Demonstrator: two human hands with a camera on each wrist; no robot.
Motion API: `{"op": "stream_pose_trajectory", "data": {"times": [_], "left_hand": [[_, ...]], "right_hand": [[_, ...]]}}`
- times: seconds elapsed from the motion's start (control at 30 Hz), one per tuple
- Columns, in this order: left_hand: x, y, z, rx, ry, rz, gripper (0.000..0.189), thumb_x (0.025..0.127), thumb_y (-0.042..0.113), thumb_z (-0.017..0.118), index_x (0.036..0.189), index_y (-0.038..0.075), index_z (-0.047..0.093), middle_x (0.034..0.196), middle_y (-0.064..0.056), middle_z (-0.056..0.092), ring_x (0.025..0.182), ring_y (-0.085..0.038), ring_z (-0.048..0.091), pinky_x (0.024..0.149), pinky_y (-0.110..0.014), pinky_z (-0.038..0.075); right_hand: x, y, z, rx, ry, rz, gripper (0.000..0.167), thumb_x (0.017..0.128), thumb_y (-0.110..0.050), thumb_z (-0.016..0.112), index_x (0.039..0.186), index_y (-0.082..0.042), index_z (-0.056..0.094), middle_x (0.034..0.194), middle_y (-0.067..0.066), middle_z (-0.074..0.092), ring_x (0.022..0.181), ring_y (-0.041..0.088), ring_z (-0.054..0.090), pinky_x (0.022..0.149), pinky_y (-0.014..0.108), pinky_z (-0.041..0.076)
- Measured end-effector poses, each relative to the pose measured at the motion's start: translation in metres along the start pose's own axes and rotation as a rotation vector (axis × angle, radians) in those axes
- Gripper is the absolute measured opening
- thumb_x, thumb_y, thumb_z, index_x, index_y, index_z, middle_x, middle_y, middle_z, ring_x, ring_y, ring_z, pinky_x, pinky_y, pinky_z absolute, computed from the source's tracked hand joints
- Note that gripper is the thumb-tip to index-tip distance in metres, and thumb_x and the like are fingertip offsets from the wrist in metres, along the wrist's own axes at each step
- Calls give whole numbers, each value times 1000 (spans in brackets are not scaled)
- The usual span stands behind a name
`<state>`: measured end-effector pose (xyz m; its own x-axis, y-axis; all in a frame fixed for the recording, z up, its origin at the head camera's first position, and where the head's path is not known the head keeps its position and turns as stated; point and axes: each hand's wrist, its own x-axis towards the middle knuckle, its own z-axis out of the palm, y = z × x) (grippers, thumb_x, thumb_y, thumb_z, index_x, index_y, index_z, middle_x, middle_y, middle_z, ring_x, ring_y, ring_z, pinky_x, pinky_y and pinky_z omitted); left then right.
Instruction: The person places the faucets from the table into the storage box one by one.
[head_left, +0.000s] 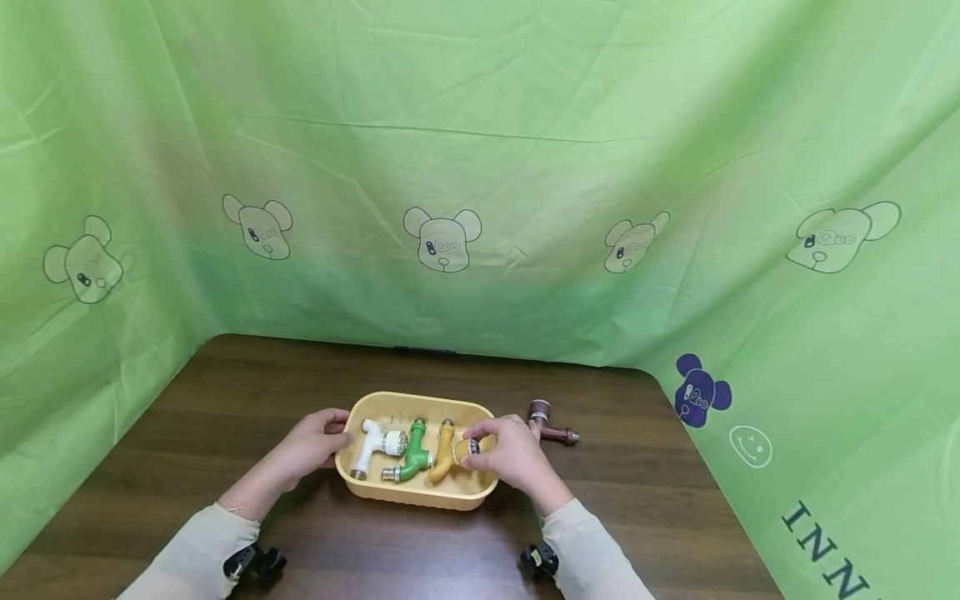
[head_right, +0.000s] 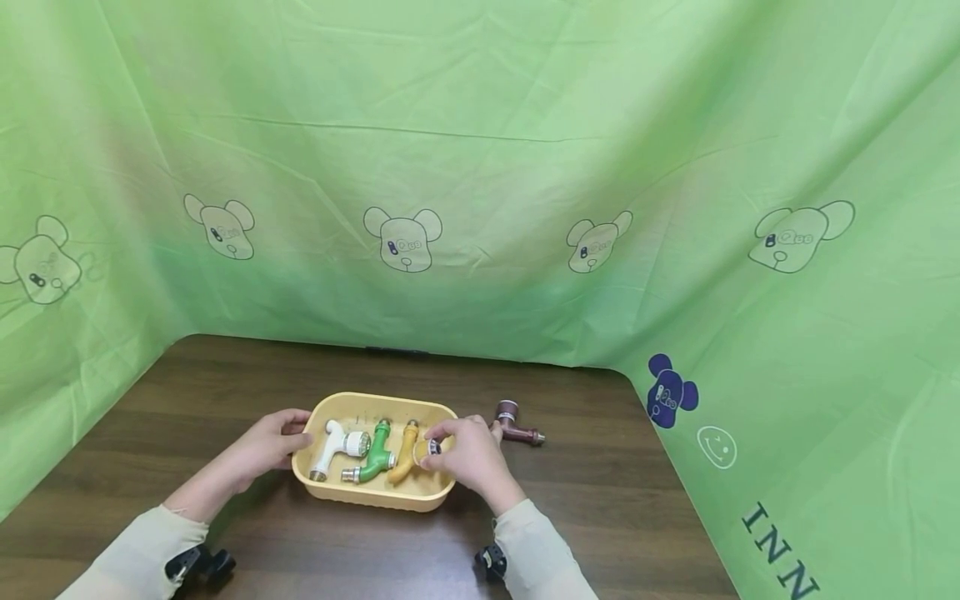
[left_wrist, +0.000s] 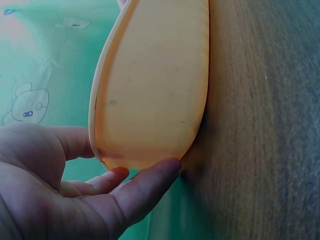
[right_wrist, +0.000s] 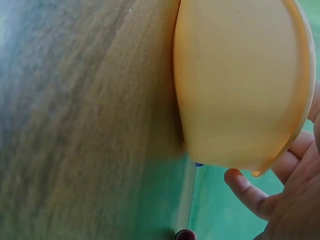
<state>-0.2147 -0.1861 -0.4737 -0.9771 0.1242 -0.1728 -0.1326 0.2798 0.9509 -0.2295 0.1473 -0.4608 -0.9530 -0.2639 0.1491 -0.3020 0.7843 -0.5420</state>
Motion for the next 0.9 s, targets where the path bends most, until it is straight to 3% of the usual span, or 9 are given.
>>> {"op": "stream_pose_trajectory", "data": {"times": [0.9], "left_hand": [[2, -4, -1, 6, 3, -4, 47, 100, 4, 58, 144, -10, 45, 130, -27, 58, 105, -27, 66, 79, -41, 63]], "right_hand": [[2, 1, 3, -26, -43, -3, 30, 70, -32, 93, 95, -26, 77, 95, -11, 74, 114, 31, 59, 114, 78, 9]]}}
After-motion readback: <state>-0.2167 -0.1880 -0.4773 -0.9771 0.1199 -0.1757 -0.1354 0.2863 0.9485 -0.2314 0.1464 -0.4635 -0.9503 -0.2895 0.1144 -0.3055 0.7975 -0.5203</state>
